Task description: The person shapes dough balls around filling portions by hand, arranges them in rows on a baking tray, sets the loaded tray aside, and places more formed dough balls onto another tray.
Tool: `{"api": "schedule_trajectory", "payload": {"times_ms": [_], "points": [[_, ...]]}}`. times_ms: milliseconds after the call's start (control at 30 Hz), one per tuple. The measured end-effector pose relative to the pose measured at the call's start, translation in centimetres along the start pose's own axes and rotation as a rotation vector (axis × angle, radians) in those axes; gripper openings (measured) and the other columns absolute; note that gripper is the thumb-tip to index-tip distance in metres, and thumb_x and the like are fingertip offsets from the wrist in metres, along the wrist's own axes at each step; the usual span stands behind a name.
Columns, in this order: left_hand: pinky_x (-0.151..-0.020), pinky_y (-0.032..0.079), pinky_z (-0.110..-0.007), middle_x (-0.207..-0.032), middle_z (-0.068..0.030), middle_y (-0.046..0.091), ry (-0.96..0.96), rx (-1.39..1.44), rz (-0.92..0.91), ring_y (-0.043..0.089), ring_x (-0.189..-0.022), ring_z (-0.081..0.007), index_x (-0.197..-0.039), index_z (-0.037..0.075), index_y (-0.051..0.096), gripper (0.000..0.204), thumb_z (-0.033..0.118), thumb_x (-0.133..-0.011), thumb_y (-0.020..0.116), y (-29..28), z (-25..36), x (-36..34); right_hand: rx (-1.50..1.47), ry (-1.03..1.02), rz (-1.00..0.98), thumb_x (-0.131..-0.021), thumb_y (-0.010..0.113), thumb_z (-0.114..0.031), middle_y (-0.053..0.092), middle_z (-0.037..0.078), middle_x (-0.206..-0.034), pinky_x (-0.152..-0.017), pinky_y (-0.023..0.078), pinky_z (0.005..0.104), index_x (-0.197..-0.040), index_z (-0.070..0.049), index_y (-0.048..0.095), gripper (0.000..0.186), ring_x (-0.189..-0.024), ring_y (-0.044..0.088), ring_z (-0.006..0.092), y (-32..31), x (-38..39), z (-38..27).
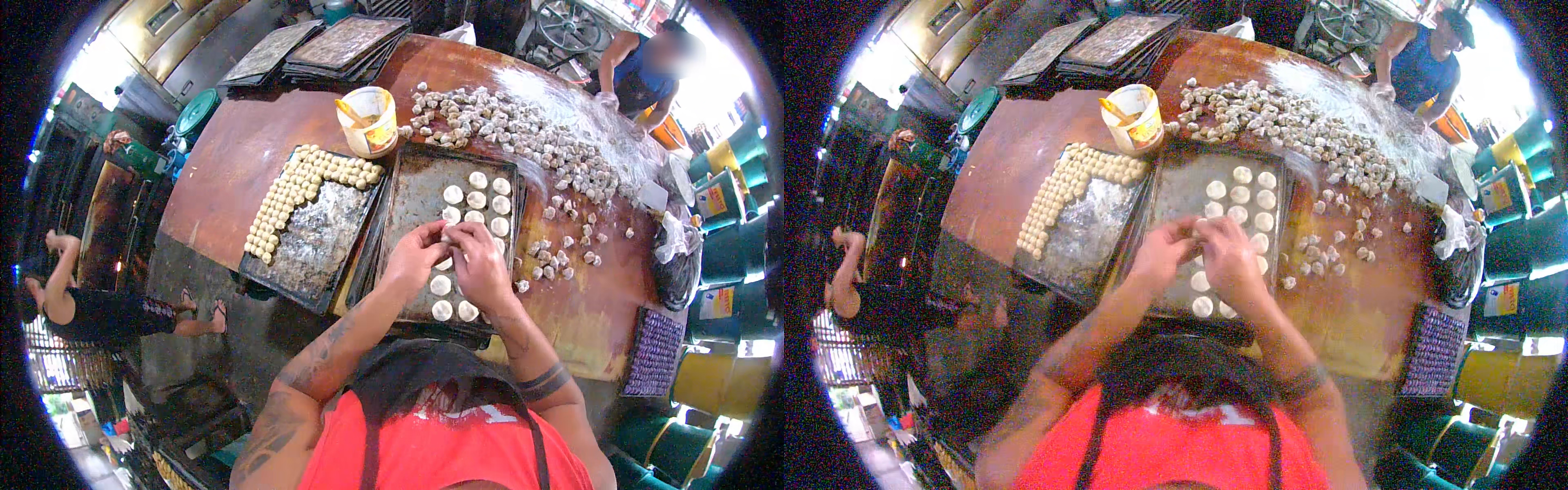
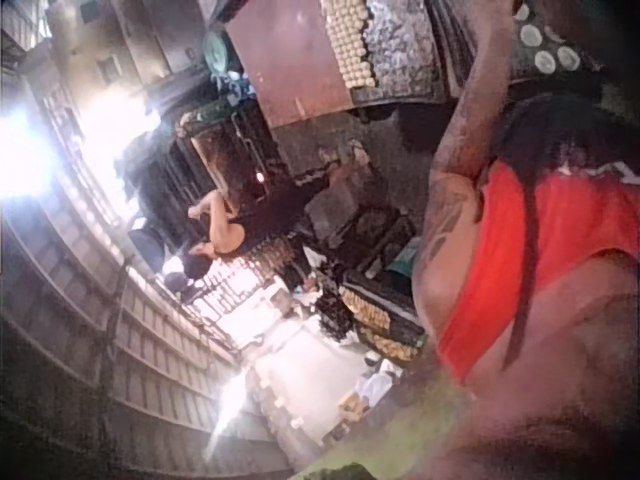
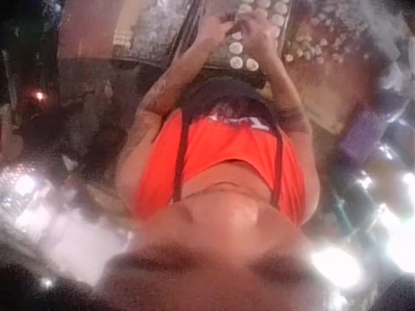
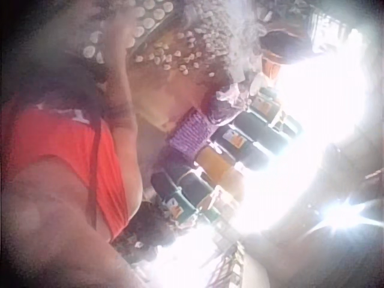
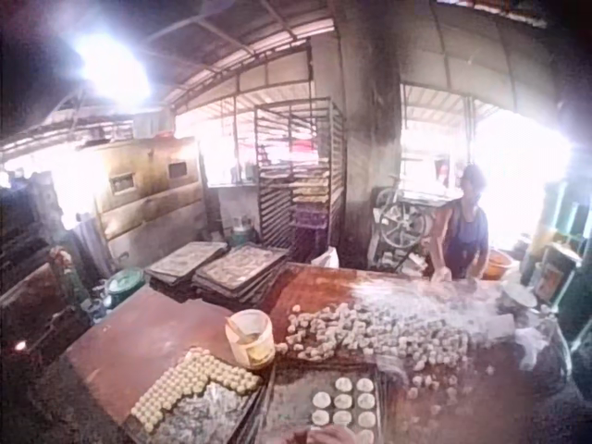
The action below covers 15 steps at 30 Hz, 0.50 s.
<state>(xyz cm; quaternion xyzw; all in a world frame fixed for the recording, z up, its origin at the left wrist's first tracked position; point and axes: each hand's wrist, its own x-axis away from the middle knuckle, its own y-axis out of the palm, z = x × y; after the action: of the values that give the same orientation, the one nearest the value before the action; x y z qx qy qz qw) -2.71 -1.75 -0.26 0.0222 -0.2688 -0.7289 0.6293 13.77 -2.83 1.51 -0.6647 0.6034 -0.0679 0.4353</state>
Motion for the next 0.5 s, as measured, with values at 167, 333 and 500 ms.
{"api": "schedule_trajectory", "payload": {"times_ms": [167,333,500], "points": [[-0.091,0.057,-0.031,-0.106,-0.0065,0.072,0.088,-0.177,-0.097,0.067,-0.1,-0.0148,-0.124,0.0,0.065,0.027,0.006,-0.099,0.071,1.5,1.3,1.6,-0.285,0.261,-0.098,-0.086,0.081,-0.012,0.068,0.01,-0.108,-0.08,0.055,0.0351,-0.126,-0.006,0.068,0.042,-0.094,0.066,0.0218,-3.3,0.5,0.7],[-0.086,0.056,-0.028,-0.108,-0.0072,0.074,0.134,0.057,-0.125,0.068,-0.095,-0.013,-0.122,-0.002,0.069,0.03,0.007,-0.094,0.077,3.2,2.0,1.6,-1.058,0.589,-0.038,-0.092,0.078,-0.012,0.069,0.007,-0.11,-0.08,0.055,0.0321,-0.116,-0.001,0.068,0.028,-0.093,0.067,0.0172,-3.3,1.5,1.7],[-0.085,0.058,-0.029,-0.113,-0.0076,0.072,0.172,-0.17,0.013,0.068,-0.099,-0.0157,-0.118,-0.003,0.07,0.025,0.006,-0.096,0.075,4.8,3.4,1.3,-1.36,0.677,0.285,-0.094,0.072,-0.006,0.068,0.01,-0.112,-0.085,0.056,0.0331,-0.125,0.0,0.063,0.033,-0.097,0.066,0.02,-2.2,-0.1,-1.0]]}}
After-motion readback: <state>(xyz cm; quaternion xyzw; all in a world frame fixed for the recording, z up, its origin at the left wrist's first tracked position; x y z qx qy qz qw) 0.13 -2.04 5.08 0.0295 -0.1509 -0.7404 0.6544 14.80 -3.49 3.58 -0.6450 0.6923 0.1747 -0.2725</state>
